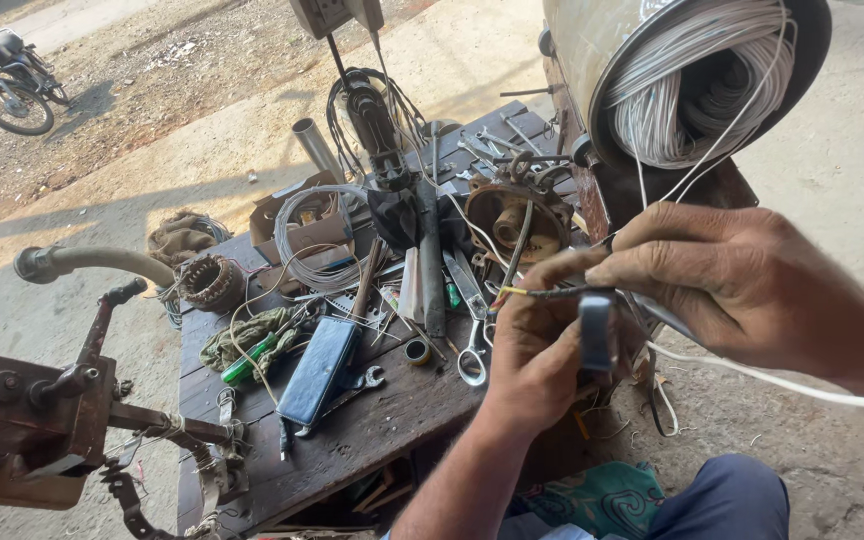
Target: The person strips the insulation from several colored wires, twists the exposed ends together, and wraps each connection with black electrical tape. They then use yellow tape to secure the bundle and continue taping additional wire sections.
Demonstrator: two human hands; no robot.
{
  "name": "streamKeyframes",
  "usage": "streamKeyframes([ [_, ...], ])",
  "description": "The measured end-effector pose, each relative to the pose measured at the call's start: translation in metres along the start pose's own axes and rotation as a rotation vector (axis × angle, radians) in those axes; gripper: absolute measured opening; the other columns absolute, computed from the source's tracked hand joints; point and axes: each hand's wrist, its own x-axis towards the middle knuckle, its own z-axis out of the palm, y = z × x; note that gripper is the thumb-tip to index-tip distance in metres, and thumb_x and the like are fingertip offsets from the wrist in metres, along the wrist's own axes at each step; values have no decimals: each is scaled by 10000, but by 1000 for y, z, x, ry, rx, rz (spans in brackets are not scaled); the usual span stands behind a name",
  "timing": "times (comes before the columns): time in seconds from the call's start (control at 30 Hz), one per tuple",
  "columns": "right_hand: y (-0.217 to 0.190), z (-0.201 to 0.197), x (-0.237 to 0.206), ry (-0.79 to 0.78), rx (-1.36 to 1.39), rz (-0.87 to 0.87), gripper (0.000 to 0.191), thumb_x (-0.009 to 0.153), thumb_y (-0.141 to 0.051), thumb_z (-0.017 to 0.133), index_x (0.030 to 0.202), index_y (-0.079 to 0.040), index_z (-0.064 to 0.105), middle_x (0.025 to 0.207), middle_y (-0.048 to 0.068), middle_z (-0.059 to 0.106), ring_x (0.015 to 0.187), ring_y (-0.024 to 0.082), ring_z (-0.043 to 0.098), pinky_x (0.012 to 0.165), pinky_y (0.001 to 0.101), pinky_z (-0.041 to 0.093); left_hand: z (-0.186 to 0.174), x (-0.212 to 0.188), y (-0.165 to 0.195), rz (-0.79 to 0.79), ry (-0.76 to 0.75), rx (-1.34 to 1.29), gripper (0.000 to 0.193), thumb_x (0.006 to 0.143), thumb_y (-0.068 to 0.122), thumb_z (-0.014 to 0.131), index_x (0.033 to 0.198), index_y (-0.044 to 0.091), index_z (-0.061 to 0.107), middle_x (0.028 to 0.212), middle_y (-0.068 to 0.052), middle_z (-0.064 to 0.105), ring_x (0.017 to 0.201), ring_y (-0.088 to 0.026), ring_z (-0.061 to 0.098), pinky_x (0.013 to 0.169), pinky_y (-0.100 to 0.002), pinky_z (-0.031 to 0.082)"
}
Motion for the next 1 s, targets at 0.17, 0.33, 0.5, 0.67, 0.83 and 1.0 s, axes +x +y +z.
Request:
streamKeyframes([
  [0.17,3,-1,2,97,-206,-189,282,847,-173,744,1090,-32,725,982,76,733,832,188,758,683,270,633,3,1,9,35,-37,-354,803,1157,297,667,1727,47,160,1185,-195,671,1004,-231,712,808,-331,606],
  [0.33,-1,6,8,141,-458,-153,217,890,-262,727,946,-53,720,784,58,714,653,176,698,549,303,586,17,10,17,182,2,52,1039,916,645,578,1653,203,-5,1682,-57,317,1535,-198,421,1250,-434,428],
  [0.5,-7,5,12,-34,-708,124,273,908,-361,689,883,-94,743,637,37,693,476,147,629,432,314,520,12,16,34,319,-122,591,673,1044,290,646,1598,130,300,1618,-166,372,1518,-248,341,1292,-445,279],
  [0.67,-16,4,2,51,-194,38,258,886,-220,695,1080,-53,728,885,55,736,722,147,723,592,267,589,-2,13,22,227,16,816,298,1043,72,669,1336,42,627,1223,-100,705,1170,-201,694,1029,-326,564],
  [0.83,-5,5,-4,-1,-56,14,259,882,-115,691,1132,-103,758,1043,39,780,915,165,756,756,254,633,-16,0,4,196,-78,456,190,1078,119,670,1212,-16,679,985,-62,722,876,-156,704,788,-260,576],
  [1.0,5,8,-5,69,-119,-151,252,832,-141,726,1063,-38,732,992,92,755,880,211,781,732,288,662,-12,-8,-17,-67,-37,-440,281,1145,218,727,1068,-47,675,878,-70,708,737,-95,630,636,-209,488],
])
